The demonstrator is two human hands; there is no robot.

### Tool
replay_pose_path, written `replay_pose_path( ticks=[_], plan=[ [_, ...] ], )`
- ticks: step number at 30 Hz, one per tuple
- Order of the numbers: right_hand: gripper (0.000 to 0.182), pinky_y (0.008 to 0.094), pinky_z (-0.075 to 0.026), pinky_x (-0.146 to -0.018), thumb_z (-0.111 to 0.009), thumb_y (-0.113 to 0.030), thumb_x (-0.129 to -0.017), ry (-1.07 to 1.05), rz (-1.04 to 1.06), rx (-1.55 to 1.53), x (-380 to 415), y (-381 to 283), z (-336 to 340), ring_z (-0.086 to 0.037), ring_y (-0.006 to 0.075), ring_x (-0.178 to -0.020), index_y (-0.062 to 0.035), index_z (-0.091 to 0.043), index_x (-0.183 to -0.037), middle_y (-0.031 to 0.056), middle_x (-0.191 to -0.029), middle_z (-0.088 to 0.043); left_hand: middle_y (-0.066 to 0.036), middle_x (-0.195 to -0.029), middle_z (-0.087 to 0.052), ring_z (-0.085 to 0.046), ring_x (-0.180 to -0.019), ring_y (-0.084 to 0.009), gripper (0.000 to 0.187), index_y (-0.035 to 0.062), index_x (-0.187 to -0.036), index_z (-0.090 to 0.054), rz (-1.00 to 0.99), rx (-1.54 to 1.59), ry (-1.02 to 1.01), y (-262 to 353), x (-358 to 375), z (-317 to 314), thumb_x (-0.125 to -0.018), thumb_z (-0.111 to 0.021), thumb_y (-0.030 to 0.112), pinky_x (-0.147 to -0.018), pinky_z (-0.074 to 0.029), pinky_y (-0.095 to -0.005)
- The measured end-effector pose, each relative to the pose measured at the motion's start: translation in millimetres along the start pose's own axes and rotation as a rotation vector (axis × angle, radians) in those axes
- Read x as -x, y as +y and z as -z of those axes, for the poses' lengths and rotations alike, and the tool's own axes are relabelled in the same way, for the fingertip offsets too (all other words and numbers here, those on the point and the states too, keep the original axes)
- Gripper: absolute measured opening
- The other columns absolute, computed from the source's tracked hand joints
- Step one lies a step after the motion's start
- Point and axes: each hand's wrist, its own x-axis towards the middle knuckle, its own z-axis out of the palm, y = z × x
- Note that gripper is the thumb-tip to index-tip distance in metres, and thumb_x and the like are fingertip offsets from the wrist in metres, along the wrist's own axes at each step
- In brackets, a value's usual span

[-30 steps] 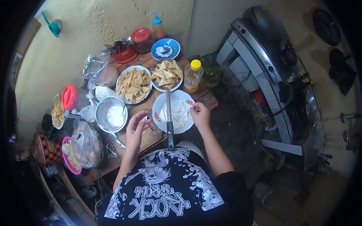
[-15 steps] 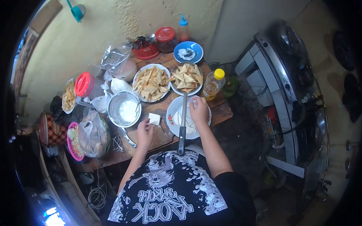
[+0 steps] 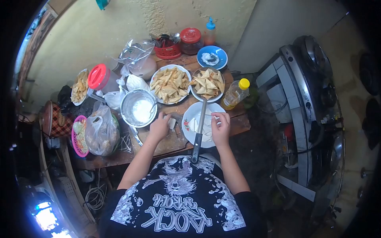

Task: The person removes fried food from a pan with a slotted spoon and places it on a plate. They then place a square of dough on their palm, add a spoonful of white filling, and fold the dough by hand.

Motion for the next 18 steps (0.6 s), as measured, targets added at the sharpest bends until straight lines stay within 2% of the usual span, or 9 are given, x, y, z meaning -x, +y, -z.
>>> replay_pose_path(
  ticks=[3,4,7,8,11,12,15,16,18],
  plan=[
    [0.009,0.0191,-0.039,-0.053,-0.057,-0.002,-0.081,-0.002,0.008,-0.03,3,2,2,-0.048,0.0085,-0.068,-0.0053,-0.061,-0.089,0.0031,-0.092,-0.049,-0.015,-0.119,-0.046,-0.061,-0.084,-0.0306,0.038,0.0151,-0.113,-0.05,-0.028,0.012,0.006,1,0,6,-0.076,-0.057,0.008,-0.068,-0.051,-0.0398],
    [0.01,0.0193,-0.039,-0.053,-0.057,-0.002,-0.081,-0.009,0.014,-0.022,4,0,4,-0.048,0.0085,-0.068,-0.0053,-0.062,-0.089,0.0032,-0.092,-0.049,-0.013,-0.11,-0.052,-0.061,-0.083,-0.029,0.032,0.0119,-0.107,-0.053,-0.041,0.032,0.073,1,2,8,-0.076,-0.058,0.01,-0.067,-0.05,-0.039],
    [0.01,0.0197,-0.039,-0.055,-0.056,-0.003,-0.082,-0.016,0.042,0.022,5,2,9,-0.048,0.0087,-0.069,-0.0053,-0.062,-0.09,0.0033,-0.092,-0.049,-0.01,-0.094,-0.057,-0.061,-0.081,-0.028,0.026,0.01,-0.102,-0.055,-0.005,0.083,0.136,-6,11,7,-0.076,-0.059,0.011,-0.065,-0.049,-0.0393],
    [0.011,0.0198,-0.04,-0.055,-0.056,-0.003,-0.082,-0.016,0.053,0.04,5,3,10,-0.048,0.0087,-0.069,-0.0053,-0.062,-0.09,0.0033,-0.092,-0.049,-0.008,-0.082,-0.06,-0.061,-0.075,-0.0275,0.022,0.0089,-0.098,-0.058,0.032,0.169,0.264,-9,17,1,-0.077,-0.059,0.014,-0.063,-0.048,-0.037],
    [0.011,0.0203,-0.04,-0.057,-0.056,-0.003,-0.082,-0.003,0.027,0.032,3,-3,10,-0.048,0.009,-0.071,-0.0047,-0.062,-0.091,0.0035,-0.093,-0.049,-0.009,-0.081,-0.062,-0.06,-0.068,-0.023,0.02,0.0063,-0.098,-0.059,0.271,0.536,0.191,-17,40,6,-0.079,-0.061,0.013,-0.063,-0.047,-0.0322],
    [0.013,0.0206,-0.04,-0.057,-0.056,-0.002,-0.081,0.0,0.026,0.034,2,-6,9,-0.049,0.0098,-0.073,-0.0041,-0.061,-0.092,0.0041,-0.093,-0.049,-0.008,-0.081,-0.064,-0.058,-0.066,-0.0163,0.02,0.0016,-0.095,-0.06,0.274,0.78,0.251,-24,45,-2,-0.081,-0.063,0.014,-0.062,-0.046,-0.028],
    [0.012,0.0195,-0.041,-0.063,-0.054,0.0,-0.084,-0.016,0.07,0.056,0,-30,-3,-0.049,0.0084,-0.078,-0.0008,-0.057,-0.096,0.0035,-0.095,-0.049,-0.008,-0.08,-0.062,-0.058,-0.07,-0.0132,0.018,-0.0019,-0.091,-0.059,0.488,1.244,0.208,-55,59,-32,-0.082,-0.063,0.013,-0.063,-0.046,-0.0265],
    [0.014,0.0198,-0.041,-0.066,-0.053,0.0,-0.084,-0.05,0.085,0.032,-1,-42,-10,-0.049,0.009,-0.08,-0.0005,-0.056,-0.098,0.0036,-0.094,-0.049,-0.006,-0.083,-0.062,-0.054,-0.063,-0.0119,0.028,-0.0001,-0.103,-0.056,0.351,1.04,0.329,-71,65,-51,-0.083,-0.063,0.018,-0.057,-0.043,-0.0243],
    [0.016,0.0208,-0.041,-0.069,-0.054,-0.002,-0.084,-0.167,0.011,-0.141,2,-71,-36,-0.049,0.0102,-0.082,-0.0019,-0.056,-0.1,0.0038,-0.093,-0.05,-0.008,-0.085,-0.062,-0.054,-0.062,-0.0112,0.037,0.0014,-0.114,-0.047,0.492,1.039,0.481,-91,68,-73,-0.085,-0.061,0.019,-0.054,-0.042,-0.0225]
  ],
)
